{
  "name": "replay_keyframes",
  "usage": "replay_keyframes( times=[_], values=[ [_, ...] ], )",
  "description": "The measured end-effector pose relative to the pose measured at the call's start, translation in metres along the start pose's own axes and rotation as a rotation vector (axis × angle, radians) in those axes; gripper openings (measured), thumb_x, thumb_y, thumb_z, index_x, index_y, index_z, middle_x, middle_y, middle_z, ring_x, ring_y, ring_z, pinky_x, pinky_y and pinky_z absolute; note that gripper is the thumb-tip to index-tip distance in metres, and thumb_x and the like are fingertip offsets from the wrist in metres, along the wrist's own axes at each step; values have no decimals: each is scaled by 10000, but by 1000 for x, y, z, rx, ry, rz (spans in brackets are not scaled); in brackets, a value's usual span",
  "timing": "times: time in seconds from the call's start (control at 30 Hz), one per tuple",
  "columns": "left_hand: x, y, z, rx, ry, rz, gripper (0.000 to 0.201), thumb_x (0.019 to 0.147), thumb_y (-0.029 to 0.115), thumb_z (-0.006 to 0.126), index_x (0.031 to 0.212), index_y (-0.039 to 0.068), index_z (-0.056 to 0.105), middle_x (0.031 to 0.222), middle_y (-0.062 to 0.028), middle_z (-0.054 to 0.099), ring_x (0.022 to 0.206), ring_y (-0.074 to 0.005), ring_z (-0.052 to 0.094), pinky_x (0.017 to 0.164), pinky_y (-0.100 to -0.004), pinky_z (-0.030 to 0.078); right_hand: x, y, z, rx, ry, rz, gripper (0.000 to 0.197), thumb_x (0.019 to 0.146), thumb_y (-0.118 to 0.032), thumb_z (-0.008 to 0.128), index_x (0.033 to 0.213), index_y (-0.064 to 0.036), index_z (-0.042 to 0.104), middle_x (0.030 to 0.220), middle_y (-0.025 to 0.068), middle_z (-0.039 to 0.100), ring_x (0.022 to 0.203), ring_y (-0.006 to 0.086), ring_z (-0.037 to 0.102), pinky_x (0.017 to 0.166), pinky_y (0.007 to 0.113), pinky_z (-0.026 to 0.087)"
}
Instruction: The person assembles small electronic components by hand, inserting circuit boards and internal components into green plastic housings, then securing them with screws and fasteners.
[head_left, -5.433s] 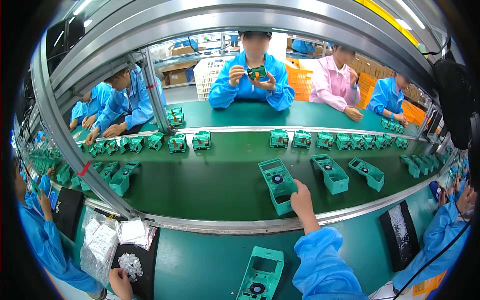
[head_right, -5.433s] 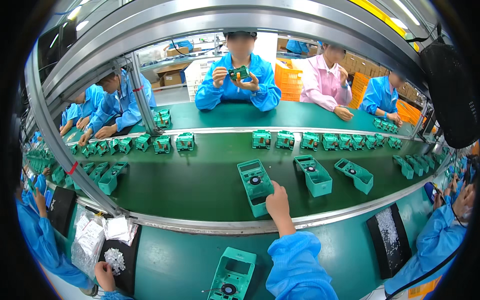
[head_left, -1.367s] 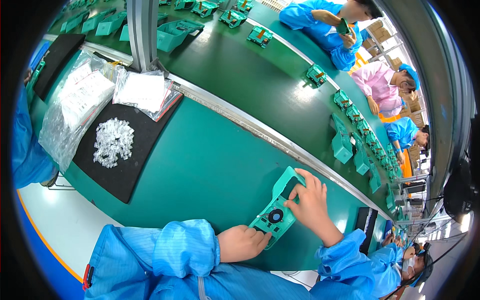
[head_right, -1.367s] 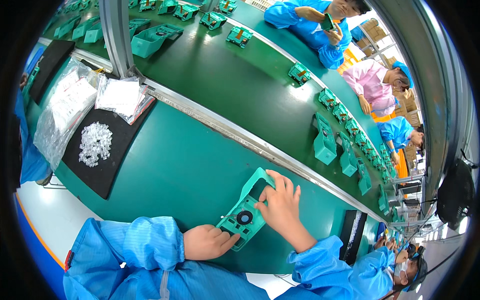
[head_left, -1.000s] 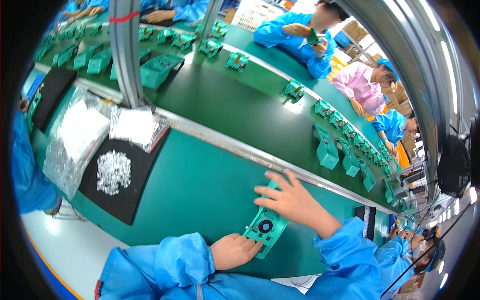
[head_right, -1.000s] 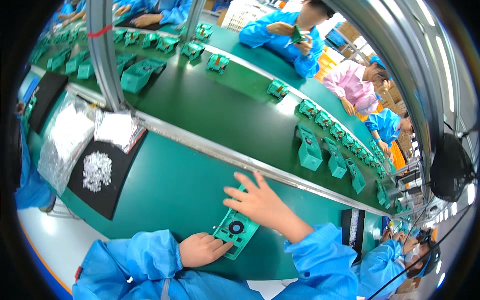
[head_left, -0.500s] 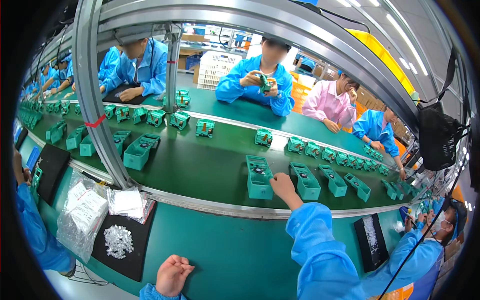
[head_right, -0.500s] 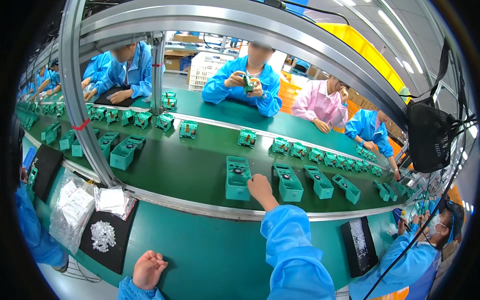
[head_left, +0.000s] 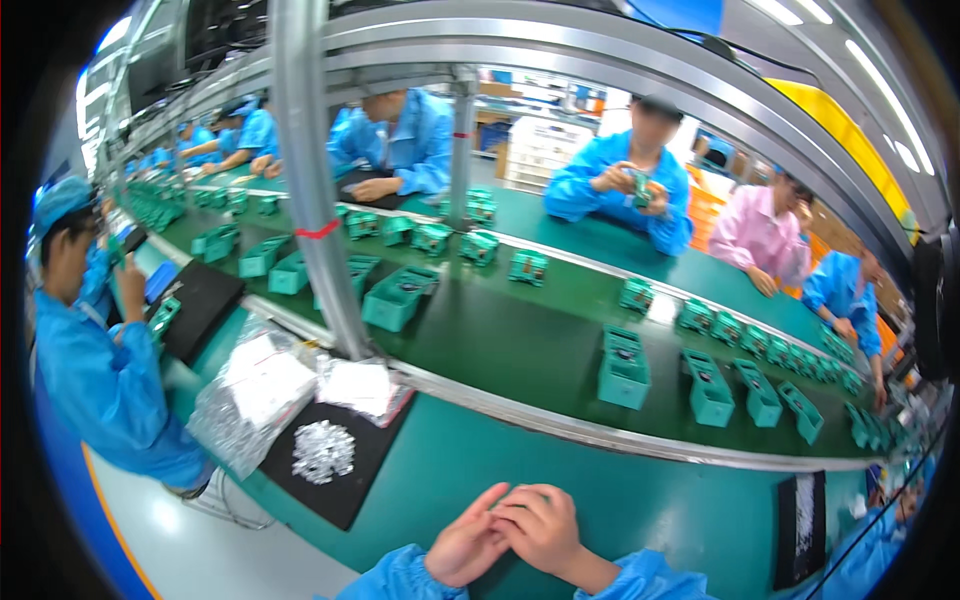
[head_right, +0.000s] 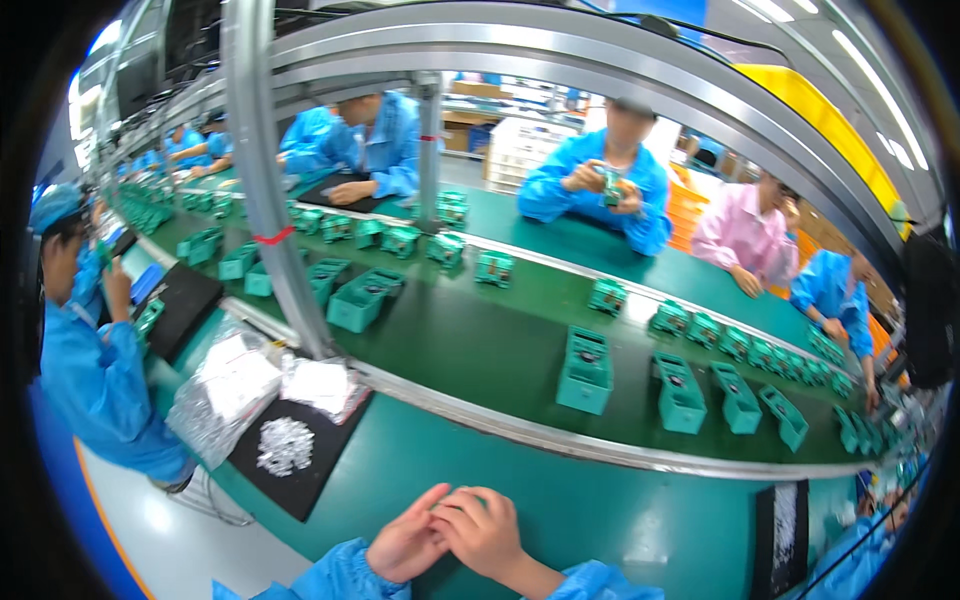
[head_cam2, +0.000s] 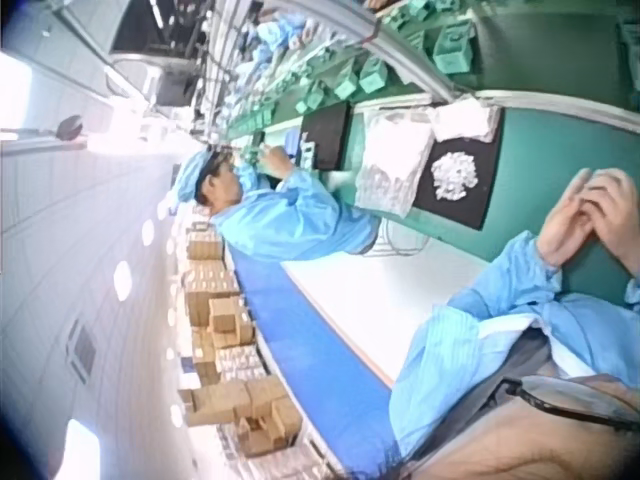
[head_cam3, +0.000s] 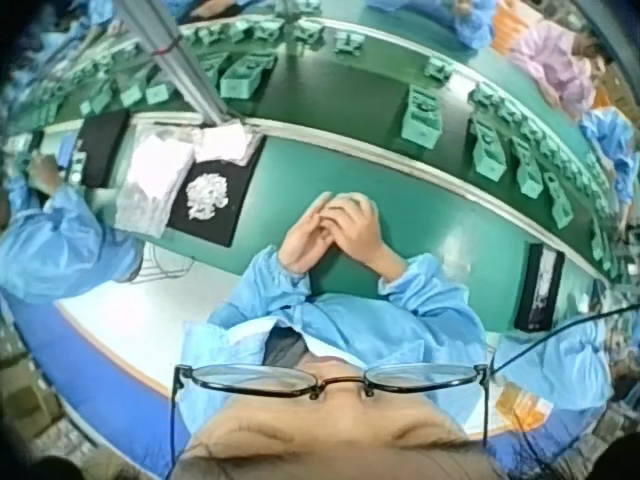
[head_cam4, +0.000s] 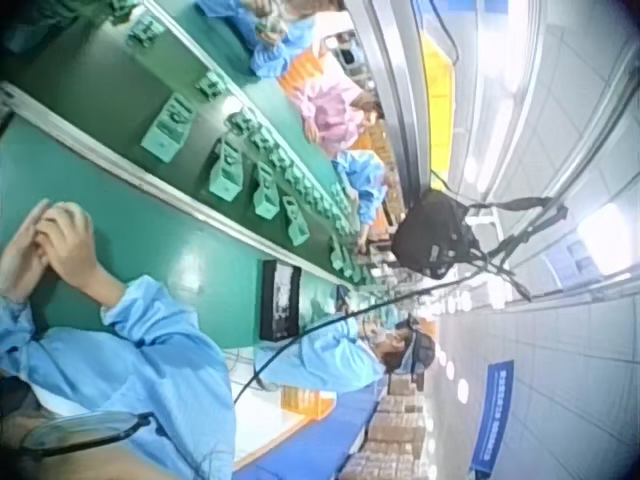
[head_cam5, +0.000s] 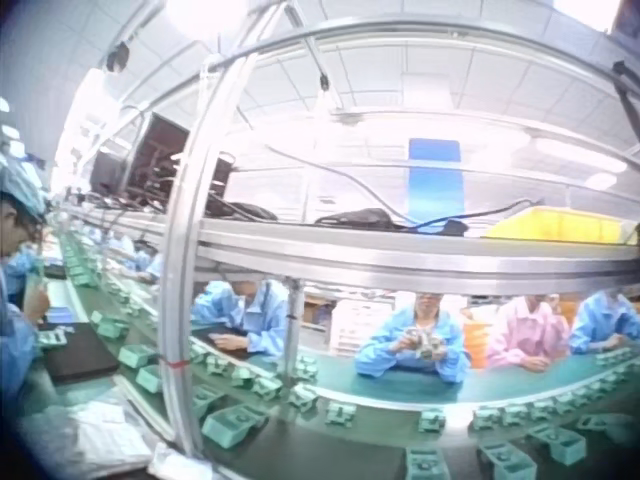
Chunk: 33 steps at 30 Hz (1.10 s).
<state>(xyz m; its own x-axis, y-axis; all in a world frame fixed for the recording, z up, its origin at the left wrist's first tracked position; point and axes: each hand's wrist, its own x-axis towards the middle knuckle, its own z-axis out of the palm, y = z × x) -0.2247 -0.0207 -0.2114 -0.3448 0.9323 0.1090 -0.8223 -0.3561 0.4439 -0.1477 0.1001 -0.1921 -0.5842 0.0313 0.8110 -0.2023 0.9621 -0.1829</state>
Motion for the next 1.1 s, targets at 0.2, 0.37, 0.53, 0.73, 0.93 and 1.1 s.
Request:
replay_keyframes(
  times=[0.2,0.37,0.53,0.73,0.93,1.1],
  values=[
    [-5,-6,15,218,135,17,471,928,208,438,1341,54,271,1210,-70,453,1121,-178,451,991,-338,339,-2,0,-6,26,70,-17,127,612,-93,682,714,-138,622,829,-44,596,884,216,536,784,344,370],
    [-8,-9,2,346,172,-3,208,917,184,476,1072,47,486,1083,-88,547,1022,-194,528,940,-346,394,-5,8,-6,-1,53,-38,129,619,-95,679,721,-141,616,832,-37,591,876,221,540,773,345,377],
    [-1,-9,-8,453,221,43,111,899,128,502,928,27,537,971,-107,589,941,-214,569,879,-367,443,-9,19,-11,-17,36,-50,114,677,-146,654,783,-163,616,874,-52,574,883,189,529,733,321,370],
    [6,9,-10,597,361,135,81,886,54,481,838,18,535,885,-121,597,765,-180,574,726,-307,480,10,49,-24,42,58,70,174,698,-214,692,838,-143,616,881,-1,576,786,189,555,664,315,414],
    [6,1,-21,473,224,160,78,869,22,498,796,25,527,877,-86,565,749,-149,533,685,-262,437,-5,20,-4,302,-42,-6,175,724,-178,676,862,-106,596,850,12,585,715,181,568,612,290,423],
    [8,-3,-24,539,190,186,67,847,25,533,796,-3,567,897,-99,567,775,-160,541,699,-262,435,-5,20,2,313,48,-65,117,725,-133,669,810,-88,603,787,12,599,694,183,581,599,280,421]
  ],
)
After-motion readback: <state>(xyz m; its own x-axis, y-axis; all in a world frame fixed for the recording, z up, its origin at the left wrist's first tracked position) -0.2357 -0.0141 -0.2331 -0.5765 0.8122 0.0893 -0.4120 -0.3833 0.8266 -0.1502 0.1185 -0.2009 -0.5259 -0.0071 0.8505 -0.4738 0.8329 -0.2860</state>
